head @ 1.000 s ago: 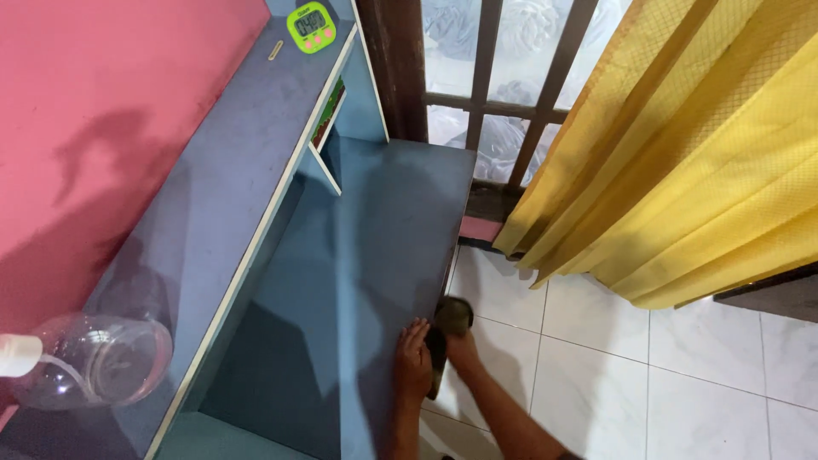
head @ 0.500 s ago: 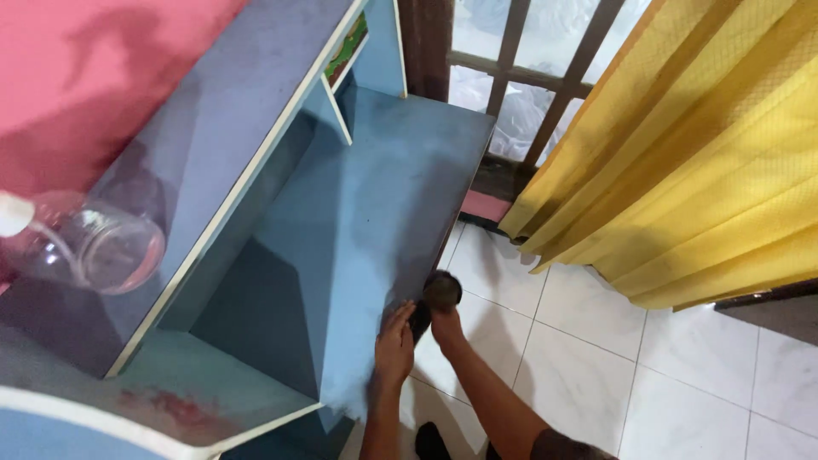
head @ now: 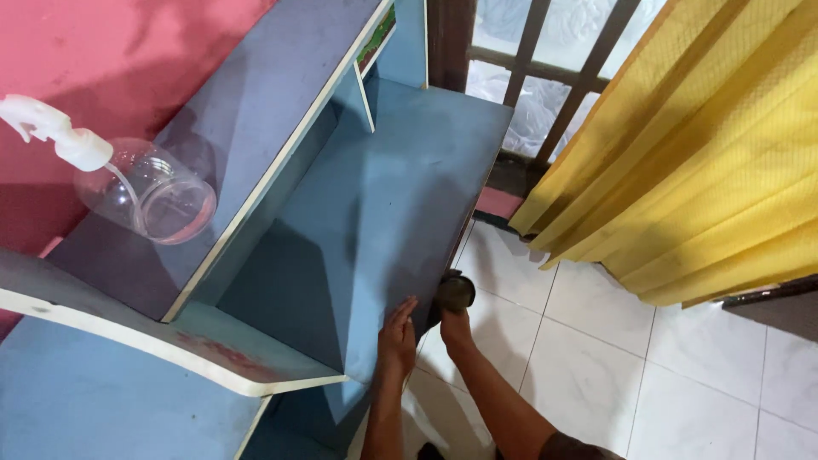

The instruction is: The person sprays a cleaning solution onto a blue wall-mounted shelf and wipes the surfaces with a cloth. They move the spray bottle and a small green timer aside to reach different areas, then wipe the shelves and side panels thoroughly.

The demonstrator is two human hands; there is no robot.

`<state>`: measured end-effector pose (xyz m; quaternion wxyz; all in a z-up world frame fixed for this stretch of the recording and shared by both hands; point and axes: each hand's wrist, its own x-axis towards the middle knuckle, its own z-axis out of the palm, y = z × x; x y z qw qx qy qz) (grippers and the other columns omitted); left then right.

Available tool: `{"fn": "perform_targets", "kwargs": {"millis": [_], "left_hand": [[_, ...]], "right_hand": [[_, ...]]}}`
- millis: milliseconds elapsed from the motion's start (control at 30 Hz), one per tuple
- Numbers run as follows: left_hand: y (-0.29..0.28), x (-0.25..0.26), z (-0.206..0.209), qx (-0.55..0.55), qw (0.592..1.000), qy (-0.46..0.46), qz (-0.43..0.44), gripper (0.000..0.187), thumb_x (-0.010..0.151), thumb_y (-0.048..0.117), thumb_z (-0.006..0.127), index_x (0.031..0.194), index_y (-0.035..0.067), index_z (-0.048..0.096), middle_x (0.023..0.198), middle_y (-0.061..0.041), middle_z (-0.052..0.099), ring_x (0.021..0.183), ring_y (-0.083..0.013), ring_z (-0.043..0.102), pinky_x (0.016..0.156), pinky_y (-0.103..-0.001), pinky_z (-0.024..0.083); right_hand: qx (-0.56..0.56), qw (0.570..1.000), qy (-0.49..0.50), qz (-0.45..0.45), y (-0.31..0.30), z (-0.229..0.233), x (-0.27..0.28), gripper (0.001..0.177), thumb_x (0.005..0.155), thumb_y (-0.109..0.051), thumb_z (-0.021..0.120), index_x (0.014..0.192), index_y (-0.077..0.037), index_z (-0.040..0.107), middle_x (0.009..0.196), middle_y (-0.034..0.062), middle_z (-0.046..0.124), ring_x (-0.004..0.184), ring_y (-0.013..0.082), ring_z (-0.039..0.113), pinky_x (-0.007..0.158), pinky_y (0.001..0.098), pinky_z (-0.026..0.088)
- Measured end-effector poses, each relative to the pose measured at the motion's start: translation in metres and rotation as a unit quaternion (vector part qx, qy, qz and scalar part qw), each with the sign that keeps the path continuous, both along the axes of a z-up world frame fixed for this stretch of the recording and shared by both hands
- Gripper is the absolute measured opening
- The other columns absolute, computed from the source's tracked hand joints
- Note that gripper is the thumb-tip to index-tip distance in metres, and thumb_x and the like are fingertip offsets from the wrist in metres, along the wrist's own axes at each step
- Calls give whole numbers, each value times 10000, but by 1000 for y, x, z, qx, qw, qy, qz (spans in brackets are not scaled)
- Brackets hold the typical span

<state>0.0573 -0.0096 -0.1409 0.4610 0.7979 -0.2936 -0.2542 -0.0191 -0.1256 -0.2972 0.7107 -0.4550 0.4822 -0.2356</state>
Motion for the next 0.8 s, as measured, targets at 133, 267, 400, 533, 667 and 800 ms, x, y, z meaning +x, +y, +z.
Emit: {"fn": "perform_targets", "kwargs": {"millis": [133,267,400,533,667,800], "left_hand": [[11,9,-5,11,1000,-5,-14,445,1015,132,388,1394,109,620,1513,-93,552,1415,-288,500,1168,-388,378],[18,8,-6,-33,999,-21,-20,428,1027,108,390,1379,69,631,1492,-129,582,1412,-315,518,1166,-398,395],[19,5,-5,-52,998,-41,-23,424,1011,100,398,1351,54,646,1468,-142,603,1396,-323,534,1155,-406,412],[15,10,-33,-71,994,-72,-29,420,1013,86,401,1358,37,634,1458,-165,594,1389,-343,524,1159,-428,389],[20,6,-21,-76,994,-74,-26,422,997,73,411,1339,26,654,1441,-174,614,1380,-351,538,1160,-424,399],[24,5,-55,-107,990,-94,-15,393,1027,101,424,1337,34,657,1427,-171,629,1374,-341,563,1153,-410,431]], "right_hand": [[-217,974,-57,11,77,-56,-19,332,1040,-245,480,1280,-38,581,1169,69,657,1042,166,585,899,345,514],[-77,996,-39,13,104,-69,-35,302,1018,-199,556,1224,11,624,1083,139,648,988,219,576,852,389,514],[-104,977,144,115,119,-75,-49,301,1043,-185,483,1197,9,654,1050,133,706,962,252,622,845,394,493],[-400,914,-31,60,151,-108,-57,339,1029,-136,442,1247,89,572,1171,241,621,1063,330,546,916,500,453],[-130,981,53,130,167,-32,-76,306,1017,-191,469,1159,29,629,1084,183,692,994,299,609,882,444,518],[-18,935,182,303,140,41,-97,322,1013,-241,524,1139,16,671,1068,164,738,1007,259,668,919,404,531]]}}
